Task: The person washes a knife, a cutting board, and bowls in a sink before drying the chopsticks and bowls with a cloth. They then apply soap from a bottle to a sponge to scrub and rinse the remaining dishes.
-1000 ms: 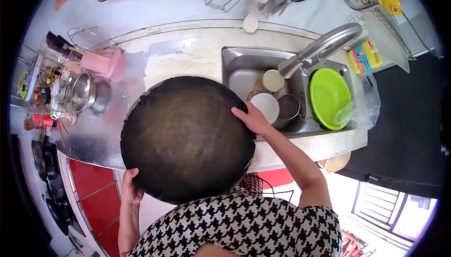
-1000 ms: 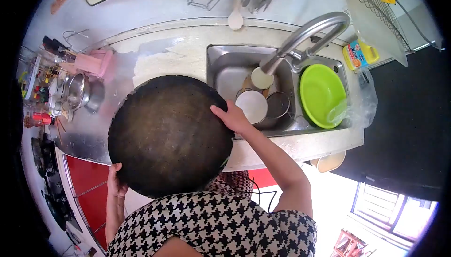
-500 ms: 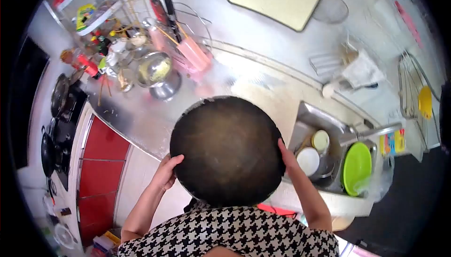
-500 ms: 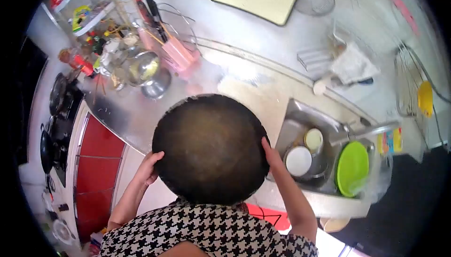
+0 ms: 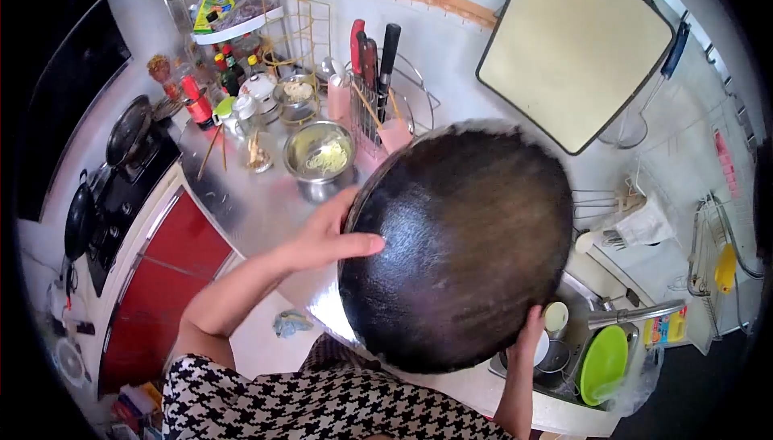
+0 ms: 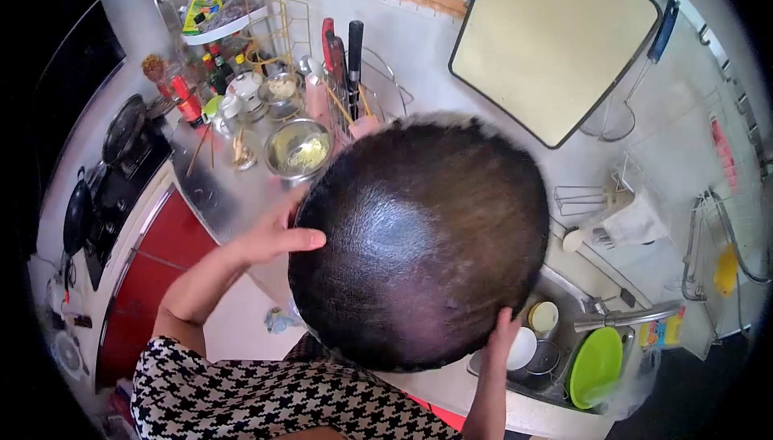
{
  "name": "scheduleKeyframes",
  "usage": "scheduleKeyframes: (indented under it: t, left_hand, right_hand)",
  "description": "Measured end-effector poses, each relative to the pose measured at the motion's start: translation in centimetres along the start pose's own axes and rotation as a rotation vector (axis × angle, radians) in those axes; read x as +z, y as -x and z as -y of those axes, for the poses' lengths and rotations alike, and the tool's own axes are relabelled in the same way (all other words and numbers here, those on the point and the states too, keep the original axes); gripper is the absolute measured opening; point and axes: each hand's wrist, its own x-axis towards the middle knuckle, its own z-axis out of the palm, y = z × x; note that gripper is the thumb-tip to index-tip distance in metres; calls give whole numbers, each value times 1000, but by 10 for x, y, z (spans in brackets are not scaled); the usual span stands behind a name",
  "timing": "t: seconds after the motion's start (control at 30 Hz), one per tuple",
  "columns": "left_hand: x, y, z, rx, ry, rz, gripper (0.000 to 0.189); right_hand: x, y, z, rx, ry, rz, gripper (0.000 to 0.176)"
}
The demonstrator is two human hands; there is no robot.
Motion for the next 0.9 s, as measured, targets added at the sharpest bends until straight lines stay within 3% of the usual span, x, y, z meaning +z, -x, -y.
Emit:
scheduleKeyframes:
  t: [0.07, 0.17, 0.27, 0.33, 0.43, 0.47, 0.5, 0.6, 0.67, 0.73, 0.8, 0.9]
  left_hand:
    - [-23, -32, -32, 173, -53, 134, 70]
    - [-39, -91, -87, 264, -141, -12, 54]
    - [-46, -156, -122, 549, 156, 30, 48]
    - [-61, -197, -139, 778, -10, -109, 47]
    - [-84, -238, -161, 987, -110, -130, 46]
    - [-94, -250, -165, 1081, -187, -154, 47]
    - [-103, -252, -168, 1072, -165, -88, 47]
    - [-134, -279, -166, 1256, -244, -154, 47]
    - [-159, -300, -163, 1205, -345, -261, 52]
    - [-175, -290, -166, 1036, -372, -173, 58]
    - [-192, -293, -162, 1057, -384, -216, 59]
    - [-215, -303, -146, 1152, -380, -333, 53]
  right_hand:
    - [61, 23, 78, -29, 114, -203, 53]
    - [68, 7, 105, -411, -71, -189, 55]
    - [113, 9, 157, -679, -198, -180, 49]
    - [133, 4, 177, -794, -70, -215, 42]
    - [162, -12, 188, -879, 23, -327, 39]
    - [152, -23, 183, -856, 171, -263, 51]
    - [160, -32, 176, -858, 216, -303, 52]
    - [207, -39, 161, -821, 242, -292, 52]
    - [232, -49, 148, -775, 53, -111, 53]
    - [257, -54, 145, -697, 146, -142, 48]
    - [276, -64, 134, -684, -23, -75, 50]
    - [300, -67, 132, -669, -20, -35, 52]
